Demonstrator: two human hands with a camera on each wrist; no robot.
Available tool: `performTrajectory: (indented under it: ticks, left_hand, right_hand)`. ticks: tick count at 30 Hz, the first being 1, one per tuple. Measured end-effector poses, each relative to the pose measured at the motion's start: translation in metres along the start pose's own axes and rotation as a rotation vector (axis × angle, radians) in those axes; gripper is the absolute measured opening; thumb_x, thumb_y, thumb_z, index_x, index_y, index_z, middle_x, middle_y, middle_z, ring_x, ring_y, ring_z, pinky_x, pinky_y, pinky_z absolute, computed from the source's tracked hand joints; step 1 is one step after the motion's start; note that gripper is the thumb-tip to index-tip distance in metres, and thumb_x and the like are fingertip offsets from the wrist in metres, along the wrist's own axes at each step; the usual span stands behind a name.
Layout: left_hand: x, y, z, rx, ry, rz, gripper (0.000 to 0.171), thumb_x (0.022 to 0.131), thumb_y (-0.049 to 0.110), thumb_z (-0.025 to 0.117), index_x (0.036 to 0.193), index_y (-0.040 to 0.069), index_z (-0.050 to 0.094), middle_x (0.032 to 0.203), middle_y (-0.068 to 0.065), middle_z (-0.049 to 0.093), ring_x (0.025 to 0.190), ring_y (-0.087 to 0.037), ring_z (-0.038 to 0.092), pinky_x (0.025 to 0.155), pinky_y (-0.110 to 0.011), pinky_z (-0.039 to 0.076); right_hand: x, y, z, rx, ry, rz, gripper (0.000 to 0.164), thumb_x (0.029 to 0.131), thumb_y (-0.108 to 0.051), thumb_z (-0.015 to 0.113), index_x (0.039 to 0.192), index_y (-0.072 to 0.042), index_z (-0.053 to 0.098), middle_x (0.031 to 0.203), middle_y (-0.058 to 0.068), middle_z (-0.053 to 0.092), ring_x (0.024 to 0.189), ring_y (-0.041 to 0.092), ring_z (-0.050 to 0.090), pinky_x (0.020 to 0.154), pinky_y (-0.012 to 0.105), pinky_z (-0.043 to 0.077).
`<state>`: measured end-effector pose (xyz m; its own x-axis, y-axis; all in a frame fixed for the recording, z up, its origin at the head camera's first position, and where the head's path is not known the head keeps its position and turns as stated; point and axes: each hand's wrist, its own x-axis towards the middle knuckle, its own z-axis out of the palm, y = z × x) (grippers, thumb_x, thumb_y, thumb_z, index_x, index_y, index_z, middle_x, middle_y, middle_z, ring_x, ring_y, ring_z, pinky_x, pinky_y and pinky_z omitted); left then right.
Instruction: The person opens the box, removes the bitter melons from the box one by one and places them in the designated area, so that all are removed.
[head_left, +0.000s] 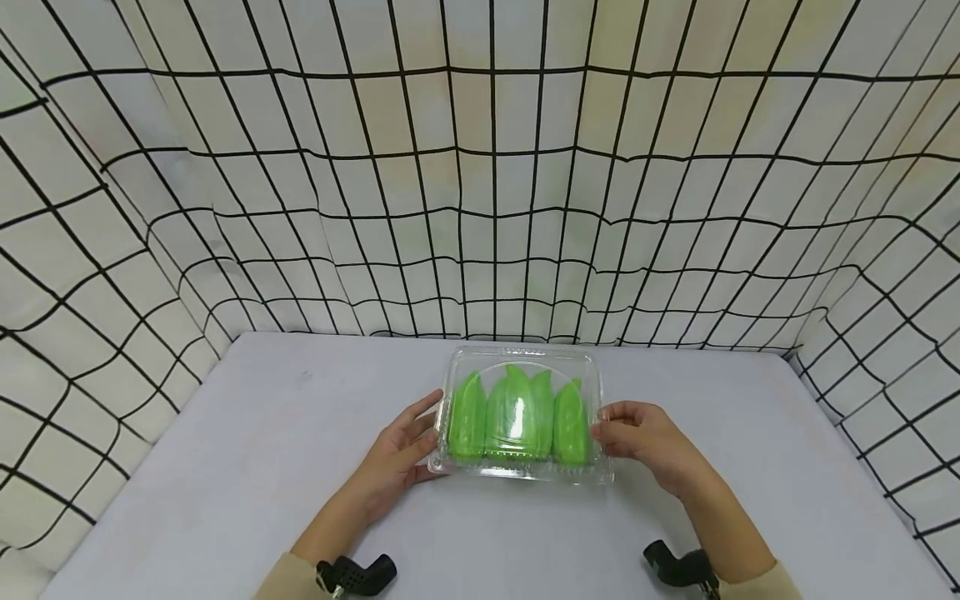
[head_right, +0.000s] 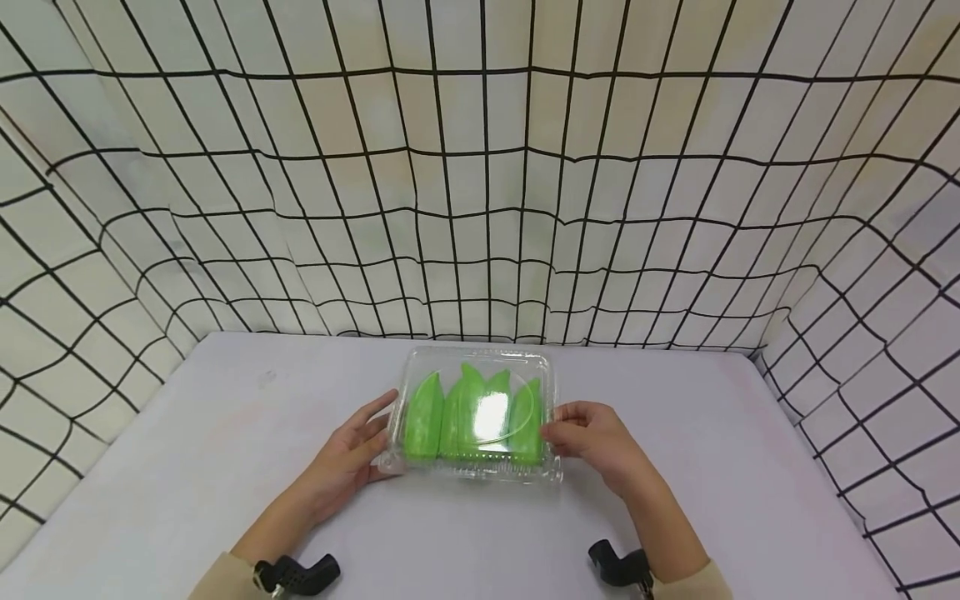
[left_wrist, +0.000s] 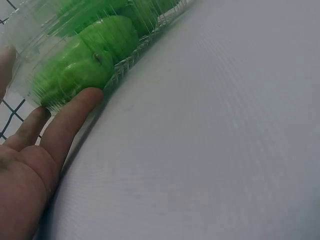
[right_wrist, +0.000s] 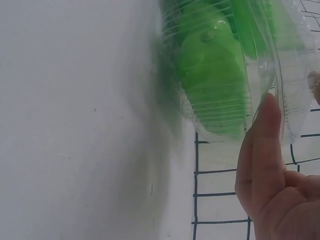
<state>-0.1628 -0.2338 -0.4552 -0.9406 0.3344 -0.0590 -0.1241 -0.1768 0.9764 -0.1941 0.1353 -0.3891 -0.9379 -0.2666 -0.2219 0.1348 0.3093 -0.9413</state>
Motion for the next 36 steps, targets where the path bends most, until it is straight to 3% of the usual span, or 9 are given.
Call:
performTrajectory:
  ticks: [13, 22, 28, 36]
  left_hand:
    - [0.000, 0.004, -0.002, -0.012, 0.024, -0.009, 0.059, 0.106, 0.019, 0.048, 0.159, 0.030, 0.024, 0.160, -0.016, 0.030, 0.125, -0.027, 0.059, 0.097, -0.049, 0.053]
    - [0.000, 0.007, -0.001, -0.031, 0.019, -0.009, 0.060, 0.106, 0.019, 0.048, 0.159, 0.030, 0.024, 0.159, -0.016, 0.029, 0.126, -0.026, 0.058, 0.097, -0.049, 0.053]
    - [0.002, 0.006, 0.001, -0.029, 0.011, -0.008, 0.059, 0.106, 0.019, 0.048, 0.159, 0.030, 0.024, 0.159, -0.018, 0.030, 0.125, -0.026, 0.059, 0.097, -0.049, 0.053]
    - [0.004, 0.003, 0.000, 0.003, -0.003, -0.017, 0.060, 0.107, 0.022, 0.046, 0.160, 0.030, 0.020, 0.160, -0.021, 0.026, 0.128, -0.032, 0.056, 0.097, -0.049, 0.053]
  right_hand:
    - [0.004, -0.003, 0.000, -0.007, -0.008, -0.040, 0.051, 0.096, -0.023, 0.064, 0.133, 0.009, 0.051, 0.120, 0.018, 0.061, 0.100, 0.020, 0.065, 0.087, 0.030, 0.057]
    - [0.007, -0.002, 0.009, 0.017, 0.060, -0.017, 0.060, 0.085, -0.018, 0.078, 0.133, 0.008, 0.053, 0.111, 0.010, 0.058, 0.097, 0.016, 0.056, 0.078, 0.022, 0.053]
    - [0.002, -0.005, 0.011, -0.059, 0.085, -0.026, 0.055, 0.087, -0.021, 0.077, 0.127, 0.009, 0.055, 0.110, 0.014, 0.062, 0.092, 0.017, 0.061, 0.076, 0.026, 0.056]
    - [-0.006, -0.009, 0.011, -0.135, 0.042, -0.067, 0.057, 0.092, -0.026, 0.071, 0.132, 0.008, 0.051, 0.112, 0.015, 0.061, 0.091, 0.019, 0.064, 0.081, 0.034, 0.057]
